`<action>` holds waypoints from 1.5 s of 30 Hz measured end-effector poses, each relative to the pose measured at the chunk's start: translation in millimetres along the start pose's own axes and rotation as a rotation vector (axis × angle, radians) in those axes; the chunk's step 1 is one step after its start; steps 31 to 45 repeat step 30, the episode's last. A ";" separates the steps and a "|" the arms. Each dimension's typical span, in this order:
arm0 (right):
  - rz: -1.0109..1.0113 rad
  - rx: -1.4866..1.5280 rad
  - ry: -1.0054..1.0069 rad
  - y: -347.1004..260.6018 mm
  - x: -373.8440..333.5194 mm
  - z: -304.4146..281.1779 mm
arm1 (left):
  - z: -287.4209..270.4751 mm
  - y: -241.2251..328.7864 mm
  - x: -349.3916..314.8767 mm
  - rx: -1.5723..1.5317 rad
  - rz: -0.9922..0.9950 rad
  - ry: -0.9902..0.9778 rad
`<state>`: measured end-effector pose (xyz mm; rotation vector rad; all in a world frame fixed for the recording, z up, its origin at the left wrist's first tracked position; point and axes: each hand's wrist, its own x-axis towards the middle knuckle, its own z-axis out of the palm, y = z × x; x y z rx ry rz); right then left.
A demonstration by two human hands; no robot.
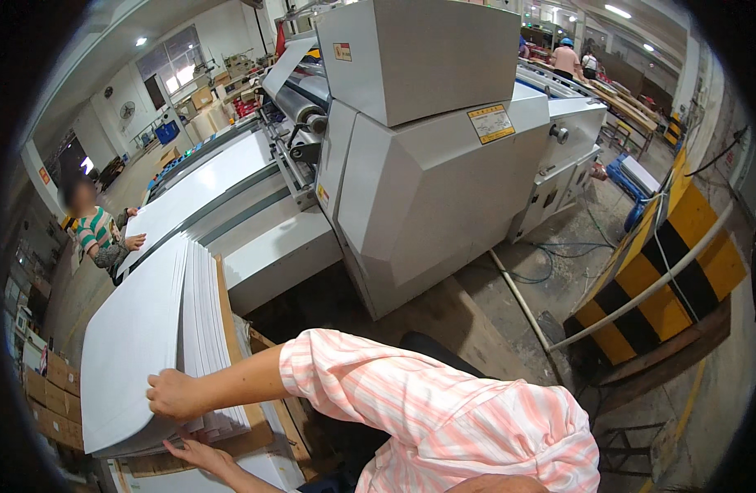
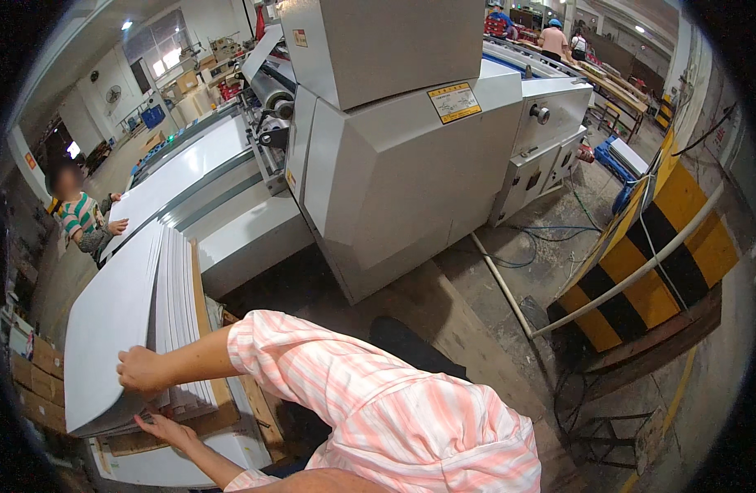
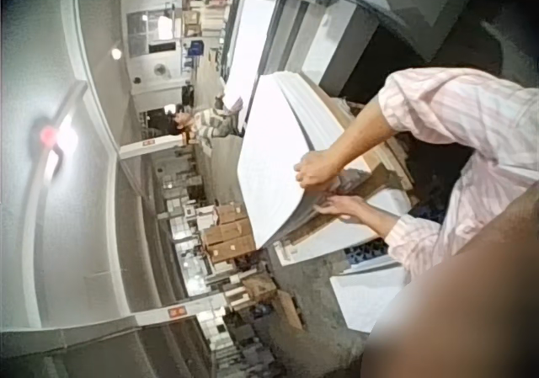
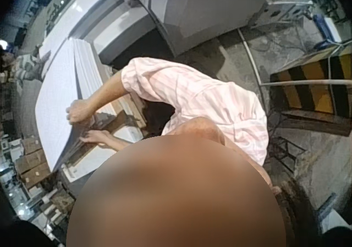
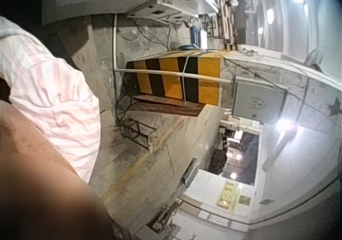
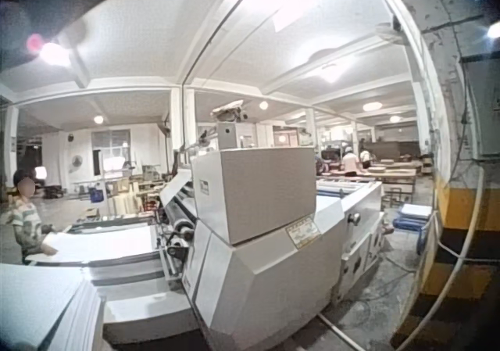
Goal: Feeding large white sheets of paper into an industrial processing machine.
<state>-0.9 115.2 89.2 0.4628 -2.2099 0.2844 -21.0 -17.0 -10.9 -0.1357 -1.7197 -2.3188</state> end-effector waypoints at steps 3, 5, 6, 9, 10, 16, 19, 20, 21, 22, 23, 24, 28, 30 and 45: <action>0.046 0.030 -0.242 -1.3 -18.6 13.2 | 2.8 20.2 1.1 0.191 -0.121 0.050; 0.014 0.019 -0.243 1.4 -22.3 14.0 | -8.6 10.0 8.9 0.092 -0.116 0.021; -0.020 0.007 -0.244 3.0 -24.9 14.1 | -8.0 10.9 6.7 -0.009 -0.109 -0.008; 0.016 0.047 -0.241 3.8 -28.6 16.4 | -2.9 15.4 -3.8 -0.005 -0.072 -0.025; 0.017 0.045 -0.242 3.8 -29.5 17.6 | -0.7 17.7 -5.5 -0.027 -0.073 -0.027; 0.053 -0.046 -0.390 2.2 -25.1 17.4 | -3.7 11.7 0.5 0.066 -0.024 -0.002; 0.092 0.025 -0.329 -1.6 -30.3 8.7 | 3.8 12.6 -6.6 -0.031 0.024 -0.008; -0.004 0.049 -0.277 -2.8 -30.6 5.4 | 5.6 14.2 -8.8 -0.032 0.020 -0.006; -0.095 0.067 -0.219 -2.5 -31.9 1.4 | 9.1 19.8 -12.9 -0.034 0.018 -0.029; -0.091 0.061 -0.220 0.7 -34.4 7.9 | 12.2 22.4 -15.7 -0.037 0.015 -0.053; -0.090 0.002 -0.255 4.6 -35.5 16.0 | 8.5 13.8 -11.8 -0.041 0.012 -0.060; -0.107 -0.041 -0.273 2.2 -25.8 26.3 | -9.7 6.4 1.9 -0.017 0.019 -0.080; 0.183 0.079 -0.398 9.5 7.6 25.5 | -29.9 -4.9 16.6 0.086 -0.022 -0.209; 0.281 0.209 -0.211 14.6 21.9 19.6 | -21.9 -1.6 9.4 0.025 0.020 -0.178; 0.281 0.209 -0.211 14.6 21.9 19.6 | -21.9 -1.6 9.4 0.025 0.020 -0.178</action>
